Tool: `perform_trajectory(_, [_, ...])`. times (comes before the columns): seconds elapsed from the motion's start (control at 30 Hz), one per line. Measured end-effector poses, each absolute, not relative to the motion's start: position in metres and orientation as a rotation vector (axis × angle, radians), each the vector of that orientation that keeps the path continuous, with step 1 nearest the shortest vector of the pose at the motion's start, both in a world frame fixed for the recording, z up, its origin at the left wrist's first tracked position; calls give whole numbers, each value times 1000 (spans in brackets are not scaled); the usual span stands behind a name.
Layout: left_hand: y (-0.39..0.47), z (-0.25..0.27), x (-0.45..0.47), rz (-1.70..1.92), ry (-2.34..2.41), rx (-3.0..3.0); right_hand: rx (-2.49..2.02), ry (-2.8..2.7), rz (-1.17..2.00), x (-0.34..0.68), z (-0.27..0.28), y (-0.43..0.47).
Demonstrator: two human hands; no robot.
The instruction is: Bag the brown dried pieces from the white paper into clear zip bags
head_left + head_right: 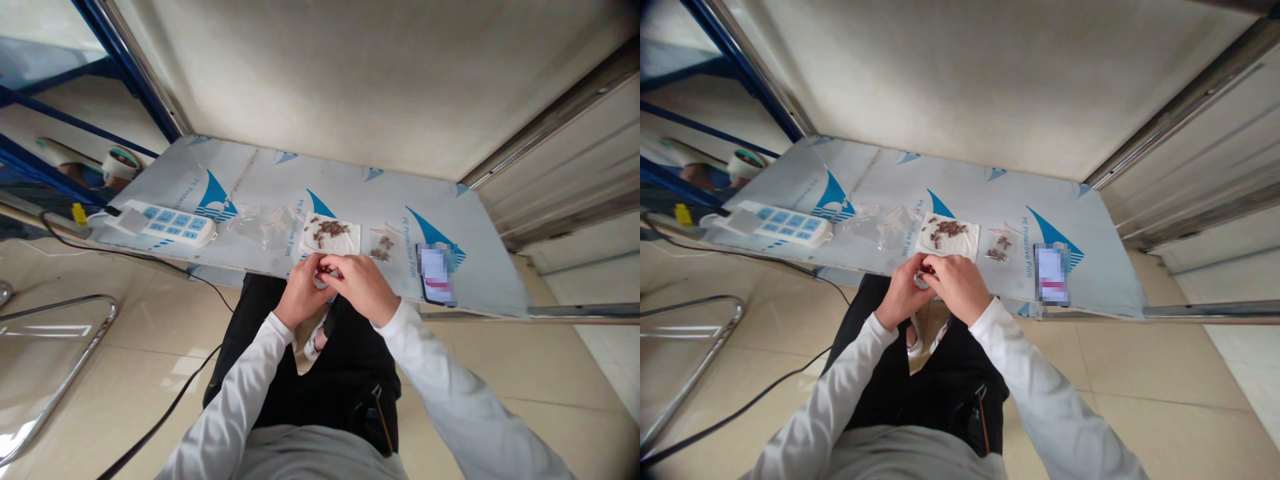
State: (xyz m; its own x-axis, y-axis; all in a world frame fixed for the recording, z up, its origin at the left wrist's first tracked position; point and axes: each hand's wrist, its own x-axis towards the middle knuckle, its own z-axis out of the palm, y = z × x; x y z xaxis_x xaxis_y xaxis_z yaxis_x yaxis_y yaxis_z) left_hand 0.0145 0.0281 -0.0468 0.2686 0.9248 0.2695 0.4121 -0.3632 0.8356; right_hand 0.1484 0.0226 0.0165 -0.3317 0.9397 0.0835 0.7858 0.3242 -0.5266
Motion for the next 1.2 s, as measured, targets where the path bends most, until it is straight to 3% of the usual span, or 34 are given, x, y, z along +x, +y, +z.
perform_trajectory(0.27, [25, -49, 8, 1090, 1255, 1842, -1342, -1994, 789, 160, 7, 37])
perform_trajectory(0.37, [23, -52, 2, 1119, 1254, 1797, -1556, -1809, 676, 165, -31, 67])
perform_trajectory(0.6, [16, -52, -16, 1077, 1335, 1776, -1871, -2068, 475, 146, -97, 122])
perform_trajectory(1.2, [18, -57, -18, 1099, 1332, 1761, -2196, -2078, 410, 144, -80, 134])
